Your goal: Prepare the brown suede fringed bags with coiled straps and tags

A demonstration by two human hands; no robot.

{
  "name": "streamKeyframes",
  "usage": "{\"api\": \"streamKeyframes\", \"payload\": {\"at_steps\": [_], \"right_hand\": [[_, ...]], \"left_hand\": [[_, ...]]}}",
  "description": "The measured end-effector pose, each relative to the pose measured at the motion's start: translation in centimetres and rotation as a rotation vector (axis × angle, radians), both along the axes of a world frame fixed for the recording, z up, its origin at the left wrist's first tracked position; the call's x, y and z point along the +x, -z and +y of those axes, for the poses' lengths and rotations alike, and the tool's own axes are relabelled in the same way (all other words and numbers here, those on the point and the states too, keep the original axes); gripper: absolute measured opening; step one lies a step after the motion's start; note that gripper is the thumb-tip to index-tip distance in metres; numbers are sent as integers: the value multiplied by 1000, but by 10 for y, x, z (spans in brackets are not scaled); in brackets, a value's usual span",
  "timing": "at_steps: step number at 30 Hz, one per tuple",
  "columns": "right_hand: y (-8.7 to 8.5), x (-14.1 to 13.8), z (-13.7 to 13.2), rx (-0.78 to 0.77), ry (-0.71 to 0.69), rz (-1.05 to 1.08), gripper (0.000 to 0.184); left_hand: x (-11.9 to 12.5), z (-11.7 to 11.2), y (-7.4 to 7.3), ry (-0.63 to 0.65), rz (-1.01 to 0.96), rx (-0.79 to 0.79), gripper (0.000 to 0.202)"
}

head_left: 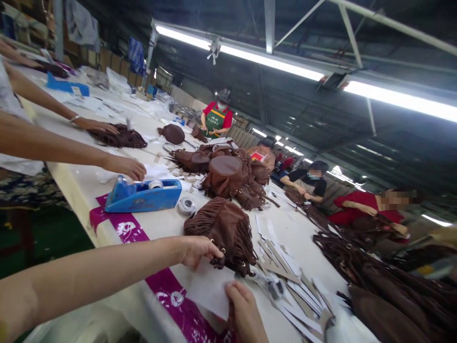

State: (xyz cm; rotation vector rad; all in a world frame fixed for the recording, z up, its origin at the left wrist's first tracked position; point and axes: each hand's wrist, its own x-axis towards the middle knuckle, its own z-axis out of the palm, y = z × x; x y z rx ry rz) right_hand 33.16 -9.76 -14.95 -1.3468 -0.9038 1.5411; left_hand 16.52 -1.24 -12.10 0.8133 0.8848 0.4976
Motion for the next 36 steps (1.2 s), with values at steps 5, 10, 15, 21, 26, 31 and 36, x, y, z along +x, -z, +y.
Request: {"api": "streamKeyframes", "payload": {"at_steps": [5,10,15,21,26,31,36], "right_hand": [[0,-6,9,7,-29,-41,31],[3,-7,11,93,-47,4,29],[3,0,16,239,-27,-193,31],[19,6,21,223,-25,-189,38],[31,6,18,221,-64,-121,40],[26,4,14,208,-111,25,36],[12,-1,14,154,-76,179,46]], "left_hand": [[1,-2,4,-93,17,146,29],[3,-7,12,-173,79,248,27],[4,-11,11,-216,125,274,25],[1,-14,9,-259,222,294,22],[2,-18,18,-346,210,390,17],[3,-23,24,-435,162,460,38],[4,-29,20,-496,281,432,42]]}}
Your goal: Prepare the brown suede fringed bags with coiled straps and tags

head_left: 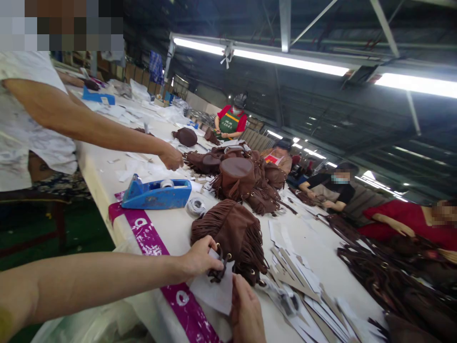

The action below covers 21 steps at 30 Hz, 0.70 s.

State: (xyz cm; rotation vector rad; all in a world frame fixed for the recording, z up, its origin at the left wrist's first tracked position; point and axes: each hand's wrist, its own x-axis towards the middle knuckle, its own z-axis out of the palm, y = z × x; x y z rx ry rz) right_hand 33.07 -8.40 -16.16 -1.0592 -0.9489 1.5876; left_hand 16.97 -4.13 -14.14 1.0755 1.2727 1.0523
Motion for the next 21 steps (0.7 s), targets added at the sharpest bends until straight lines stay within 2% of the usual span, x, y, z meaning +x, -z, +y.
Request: {"api": "streamKeyframes", "payload": {"at_steps": [2,5,7,11,14,18,21], "right_hand": [[-4,-2,-1,-43,-9,65,47],[-6,-5,0,-54,-15,59,34],[-5,-8,1,-30,2,26,30],[0,-14,8,63,26,-66,34],[5,-12,12,105,21,-128,35],[10,-5,13,114,43,-174,38],[9,-3,12,122,48,-192,39]], "left_hand": [[0,-2,-2,-5,32,-25,36],[2,-2,-2,4,30,-49,26],[4,-2,-1,2,5,-63,22],[8,-1,-1,-12,-83,-120,21],[3,-3,-5,52,-226,-200,18],[-11,-9,-11,174,-453,-303,5],[-17,-14,-10,247,-700,-354,13]]}}
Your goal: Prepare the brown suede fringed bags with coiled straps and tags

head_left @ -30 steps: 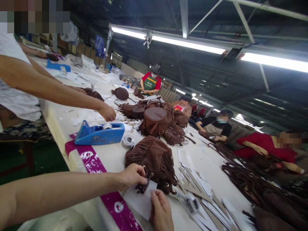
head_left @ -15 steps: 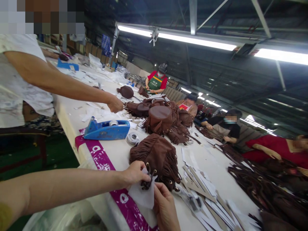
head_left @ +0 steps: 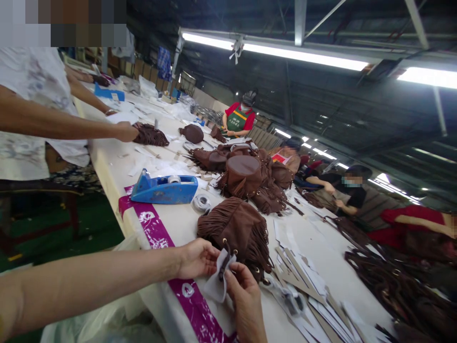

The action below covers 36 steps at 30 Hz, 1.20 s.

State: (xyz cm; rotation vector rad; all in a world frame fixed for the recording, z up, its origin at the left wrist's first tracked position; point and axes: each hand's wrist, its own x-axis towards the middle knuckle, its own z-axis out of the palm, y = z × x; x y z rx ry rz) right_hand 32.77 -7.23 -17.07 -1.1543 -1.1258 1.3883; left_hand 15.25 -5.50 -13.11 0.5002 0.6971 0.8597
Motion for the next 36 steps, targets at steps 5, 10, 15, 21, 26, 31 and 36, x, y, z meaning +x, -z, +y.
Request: {"api": "streamKeyframes", "payload": {"at_steps": [5,10,15,21,26,31,36], "right_hand": [[-8,-4,-1,70,-80,-79,34],[-5,-6,1,168,-115,-148,36],[4,-9,-3,353,57,-330,30],[-2,-12,-10,579,136,-529,19],[-4,-11,-8,547,20,-519,16],[-3,-12,-6,453,115,-473,21],[-6,-18,-3,474,138,-509,29]], "left_hand": [[7,0,10,-35,110,144,26],[15,5,16,-83,334,196,43],[16,8,16,-57,450,276,50],[14,13,14,-43,410,228,52],[14,12,15,-46,406,193,51],[21,7,11,-94,556,237,43],[30,4,6,-139,576,235,31]]}}
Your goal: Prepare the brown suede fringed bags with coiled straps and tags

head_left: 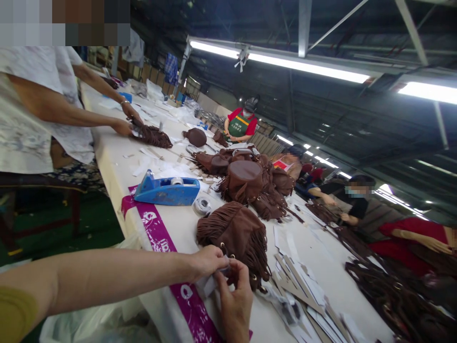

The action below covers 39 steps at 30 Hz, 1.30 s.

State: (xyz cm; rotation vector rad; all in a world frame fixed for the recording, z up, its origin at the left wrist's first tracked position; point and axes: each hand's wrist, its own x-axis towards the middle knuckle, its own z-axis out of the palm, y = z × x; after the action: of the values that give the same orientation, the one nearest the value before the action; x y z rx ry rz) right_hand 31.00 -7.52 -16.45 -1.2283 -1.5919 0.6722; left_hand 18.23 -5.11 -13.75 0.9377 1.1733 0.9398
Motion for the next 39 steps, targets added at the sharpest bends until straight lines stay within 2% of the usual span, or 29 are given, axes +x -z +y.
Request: {"api": "streamKeyframes", "payload": {"at_steps": [4,8,10,13,18,22,26,28,30,33,36,39], "right_hand": [[-2,-8,0,-10,-10,-18,30],[-7,-6,2,-84,-2,39,47],[-11,2,7,-189,-90,154,55],[-16,13,15,-362,-222,356,58],[-19,16,22,-376,-97,422,61],[-14,8,13,-358,61,369,48],[-10,-2,5,-373,-27,295,34],[-9,-4,6,-354,-35,293,31],[-9,-2,8,-341,-31,293,30],[-11,3,9,-343,-60,290,29],[-15,6,7,-348,-107,291,29],[-16,7,5,-373,-166,296,28]], "left_hand": [[0,2,0,69,-50,-98,25],[0,5,5,130,-80,-116,21],[1,5,7,132,-85,-104,17],[3,3,8,184,-75,-96,13],[0,1,3,217,-12,-50,8],[-3,3,-2,178,-79,-133,4],[1,4,-3,56,-126,-154,6],[1,4,-3,48,-143,-160,4],[-5,6,-3,110,-246,-240,9],[-22,8,-3,288,-515,-356,14],[-38,9,-1,420,-678,-285,26],[-44,4,0,473,-678,-214,40]]}}
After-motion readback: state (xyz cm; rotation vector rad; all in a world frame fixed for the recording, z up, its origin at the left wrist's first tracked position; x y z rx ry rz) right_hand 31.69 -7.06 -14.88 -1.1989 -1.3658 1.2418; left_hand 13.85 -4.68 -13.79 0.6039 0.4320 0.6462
